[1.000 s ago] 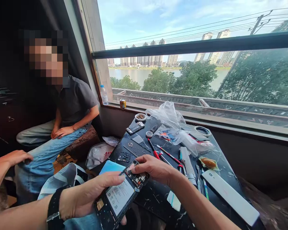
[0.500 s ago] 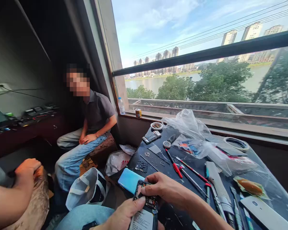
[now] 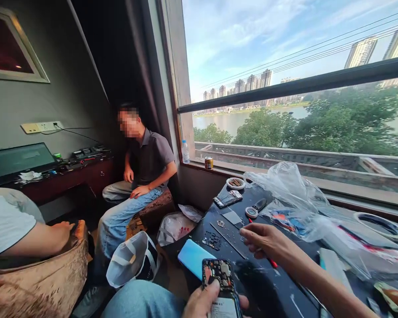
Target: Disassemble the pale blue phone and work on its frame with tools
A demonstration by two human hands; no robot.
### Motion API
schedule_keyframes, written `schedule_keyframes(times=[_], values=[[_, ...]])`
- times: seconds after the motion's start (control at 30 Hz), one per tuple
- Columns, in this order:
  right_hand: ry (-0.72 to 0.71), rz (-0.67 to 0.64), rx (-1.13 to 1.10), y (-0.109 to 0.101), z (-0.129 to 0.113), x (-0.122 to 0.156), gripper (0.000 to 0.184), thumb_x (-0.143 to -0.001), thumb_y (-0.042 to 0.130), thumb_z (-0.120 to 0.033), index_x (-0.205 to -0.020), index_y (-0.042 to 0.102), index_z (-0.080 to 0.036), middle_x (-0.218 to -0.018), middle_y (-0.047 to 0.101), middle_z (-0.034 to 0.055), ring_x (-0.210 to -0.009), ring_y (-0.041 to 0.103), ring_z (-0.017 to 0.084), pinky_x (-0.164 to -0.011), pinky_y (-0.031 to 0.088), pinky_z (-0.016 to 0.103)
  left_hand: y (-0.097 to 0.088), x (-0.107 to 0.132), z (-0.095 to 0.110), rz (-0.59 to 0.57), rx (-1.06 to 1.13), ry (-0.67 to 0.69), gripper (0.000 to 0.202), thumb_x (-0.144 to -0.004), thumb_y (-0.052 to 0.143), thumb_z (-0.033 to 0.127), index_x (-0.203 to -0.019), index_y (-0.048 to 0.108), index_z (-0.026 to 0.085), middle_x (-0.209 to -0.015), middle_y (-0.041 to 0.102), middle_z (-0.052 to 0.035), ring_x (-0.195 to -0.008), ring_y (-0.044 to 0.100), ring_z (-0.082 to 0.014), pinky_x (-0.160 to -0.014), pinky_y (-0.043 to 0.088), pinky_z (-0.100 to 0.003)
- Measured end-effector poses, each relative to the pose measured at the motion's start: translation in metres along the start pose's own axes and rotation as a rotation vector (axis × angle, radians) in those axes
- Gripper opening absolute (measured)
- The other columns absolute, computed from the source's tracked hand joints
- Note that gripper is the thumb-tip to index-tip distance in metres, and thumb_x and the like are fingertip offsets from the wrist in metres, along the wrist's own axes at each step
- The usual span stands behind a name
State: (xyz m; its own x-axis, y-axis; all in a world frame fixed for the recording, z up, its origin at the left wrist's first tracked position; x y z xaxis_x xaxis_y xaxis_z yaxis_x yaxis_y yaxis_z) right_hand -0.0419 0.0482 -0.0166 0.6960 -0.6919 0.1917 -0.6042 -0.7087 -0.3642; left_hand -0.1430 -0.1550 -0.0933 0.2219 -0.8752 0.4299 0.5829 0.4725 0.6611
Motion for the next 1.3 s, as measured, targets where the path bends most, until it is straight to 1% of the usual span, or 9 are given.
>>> schedule_keyframes(times=[0.07,0.13,0.27,0.6,0.83,0.93,1.03,1.13,1.3], values=[[-0.062,0.093,0.227,-0.016,-0.003,-0.01,0.044,-0.076,0.063,-0.061,-0.078,0.066,-0.018,-0.061,0.056,0.0011,-0.054,0.051,0.014,-0.051,0.042,0.028,0.009,0.011,0.011,0.052,0.02,-0.072,0.052,-0.081,0.071,0.047,-0.112,0.062,0.006,-0.099,0.077,-0.0237,-0.07,0.075,-0.0319,-0.064,0.058,-0.04],[-0.027,0.157,0.326,-0.023,-0.002,-0.021,0.028,-0.078,0.065,-0.046,-0.079,0.068,-0.018,-0.061,0.058,-0.0002,-0.057,0.053,0.015,-0.055,0.042,0.027,0.012,0.016,0.023,0.141,0.004,-0.064,0.048,-0.087,0.069,0.042,-0.116,0.06,0.005,-0.105,0.076,-0.023,-0.069,0.075,-0.0282,-0.063,0.059,-0.037],[-0.023,0.253,0.543,-0.018,0.005,-0.04,0.013,-0.081,0.064,-0.027,-0.084,0.073,-0.019,-0.075,0.07,0.0032,-0.07,0.061,0.017,-0.063,0.041,0.027,0.003,0.015,0.035,0.147,-0.005,-0.199,0.048,-0.091,0.068,0.039,-0.124,0.058,0.006,-0.109,0.076,-0.0218,-0.076,0.077,-0.0289,-0.068,0.061,-0.037],[-0.135,0.197,0.81,0.014,0.006,-0.067,0.021,-0.089,0.061,-0.025,-0.095,0.081,-0.025,-0.092,0.076,0.0051,-0.084,0.067,0.02,-0.069,0.041,0.025,-0.014,0.005,0.021,0.123,0.11,-0.376,0.068,-0.094,0.062,0.044,-0.146,0.042,0.006,-0.107,0.076,-0.0228,-0.078,0.077,-0.0312,-0.069,0.06,-0.038],[-0.188,0.143,0.851,0.034,0.0,-0.082,0.024,-0.094,0.059,-0.024,-0.102,0.081,-0.026,-0.104,0.075,0.0061,-0.089,0.069,0.018,-0.073,0.044,0.022,-0.015,0.007,0.017,0.166,0.099,-0.356,0.062,-0.093,0.063,0.043,-0.14,0.052,0.004,-0.099,0.078,-0.0207,-0.077,0.077,-0.0293,-0.072,0.059,-0.037],[-0.19,0.142,0.867,0.035,0.003,-0.082,0.024,-0.095,0.058,-0.024,-0.103,0.081,-0.027,-0.103,0.074,0.0058,-0.089,0.069,0.018,-0.073,0.043,0.022,-0.008,0.009,0.022,0.145,0.133,-0.383,0.06,-0.092,0.064,0.047,-0.135,0.058,0.006,-0.095,0.078,-0.0182,-0.076,0.077,-0.0284,-0.073,0.059,-0.037],[-0.183,0.146,0.881,0.034,0.005,-0.082,0.024,-0.095,0.058,-0.024,-0.102,0.081,-0.027,-0.101,0.074,0.0051,-0.087,0.068,0.018,-0.071,0.043,0.022,0.003,0.013,0.029,0.161,0.122,-0.461,0.068,-0.096,0.047,0.06,-0.125,0.065,0.0,-0.083,0.078,-0.0199,-0.066,0.074,-0.0259,-0.066,0.057,-0.035],[-0.183,0.155,0.88,0.032,0.007,-0.079,0.024,-0.095,0.058,-0.025,-0.103,0.08,-0.028,-0.1,0.073,0.0042,-0.087,0.067,0.017,-0.071,0.041,0.023,0.013,0.017,0.035,0.231,0.069,-0.453,0.077,-0.099,0.034,0.063,-0.119,0.068,-0.003,-0.079,0.077,-0.0219,-0.061,0.072,-0.0241,-0.058,0.054,-0.031],[-0.145,0.23,0.87,0.021,0.007,-0.069,0.026,-0.095,0.055,-0.026,-0.107,0.078,-0.025,-0.104,0.072,0.0062,-0.086,0.066,0.019,-0.07,0.04,0.026,0.014,0.021,0.033,0.283,-0.023,-0.383,0.073,-0.096,0.042,0.063,-0.121,0.069,0.0,-0.086,0.078,-0.0231,-0.066,0.074,-0.0254,-0.061,0.055,-0.031]])
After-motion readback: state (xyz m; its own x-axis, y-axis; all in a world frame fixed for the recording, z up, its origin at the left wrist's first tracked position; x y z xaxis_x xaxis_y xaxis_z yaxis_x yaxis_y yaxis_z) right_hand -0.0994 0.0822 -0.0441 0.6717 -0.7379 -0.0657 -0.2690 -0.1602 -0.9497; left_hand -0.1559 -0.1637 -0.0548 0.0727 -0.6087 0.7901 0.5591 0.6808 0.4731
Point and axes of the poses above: each hand's wrist, its own x-axis away from the middle knuckle, its own y-axis out of the palm, z = x × y, the point moved 2 cm from there along -x, towards the middle knuckle
